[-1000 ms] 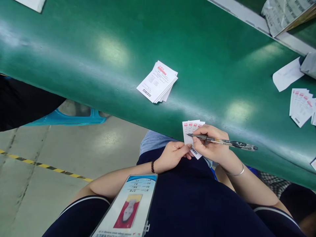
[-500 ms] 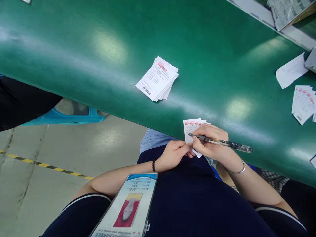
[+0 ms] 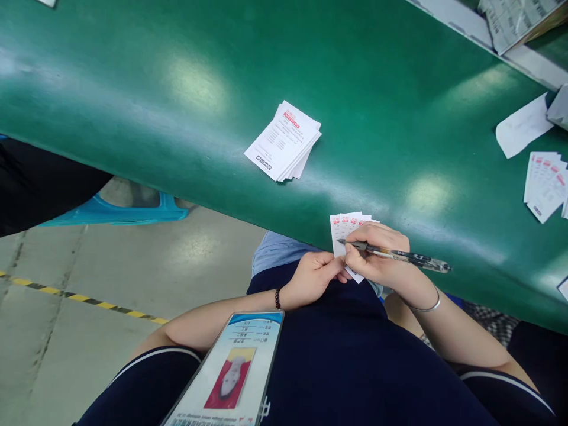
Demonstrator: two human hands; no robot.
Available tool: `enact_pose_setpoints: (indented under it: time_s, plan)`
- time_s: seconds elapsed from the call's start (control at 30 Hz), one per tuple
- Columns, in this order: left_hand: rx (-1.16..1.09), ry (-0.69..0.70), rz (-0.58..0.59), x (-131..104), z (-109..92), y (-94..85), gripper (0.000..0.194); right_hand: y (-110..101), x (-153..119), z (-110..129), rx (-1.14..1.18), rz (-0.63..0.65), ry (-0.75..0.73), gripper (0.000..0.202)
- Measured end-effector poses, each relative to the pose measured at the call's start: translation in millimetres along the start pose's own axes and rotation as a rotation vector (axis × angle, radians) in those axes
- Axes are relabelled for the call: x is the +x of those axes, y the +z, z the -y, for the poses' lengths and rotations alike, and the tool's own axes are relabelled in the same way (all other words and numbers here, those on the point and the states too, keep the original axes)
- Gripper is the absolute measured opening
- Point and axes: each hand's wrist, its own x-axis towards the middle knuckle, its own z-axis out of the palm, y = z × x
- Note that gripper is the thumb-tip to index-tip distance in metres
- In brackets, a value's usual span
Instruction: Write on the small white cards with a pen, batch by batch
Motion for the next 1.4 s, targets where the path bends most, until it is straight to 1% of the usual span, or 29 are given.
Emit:
enact_pose_setpoints:
  time_s: [0.3, 0.53, 0.73, 0.8, 0.9, 1.0, 1.1, 1.27, 1.4]
  plan:
    - [0.023, 0.006, 0.002, 0, 1, -0.2, 0.035, 0, 2, 1, -0.001, 0.010, 0.003, 0.013]
    - [0.021, 0.010, 0.002, 0, 3, 0.1, 0.036, 0, 2, 1, 0.015, -0.005, 0.004, 0.012]
    - [0.038, 0.011, -0.006, 0, 2, -0.1, 0.035, 1, 1, -1, 0.001, 0.010, 0.023, 0.010]
    - [0.037, 0.014, -0.001, 0, 1, -0.3, 0.035, 0, 1, -1, 0.033, 0.012, 0.043, 0.009]
    - [0.023, 0.012, -0.001, 0, 1, -0.2, 0.036, -5, 0, -1, 0.118, 0.007, 0.119, 0.007]
    - [0.023, 0.004, -0.023, 0, 3, 0.8, 0.036, -12, -1, 0, 0.107, -0.003, 0.177, 0.006]
    - [0.023, -0.001, -0.031, 0, 5, 1.7, 0.037, -13, -3, 1, 0.047, -0.006, 0.168, 0.006]
    - [0.044, 0.015, -0.033, 0, 4, 1.3, 0.036, -7, -5, -4, 0.034, -0.024, 0.109, 0.006]
    - [0.066, 0.011, -0.027, 0, 5, 0.5, 0.037, -5, -6, -6, 0.005, -0.009, 0.096, 0.006]
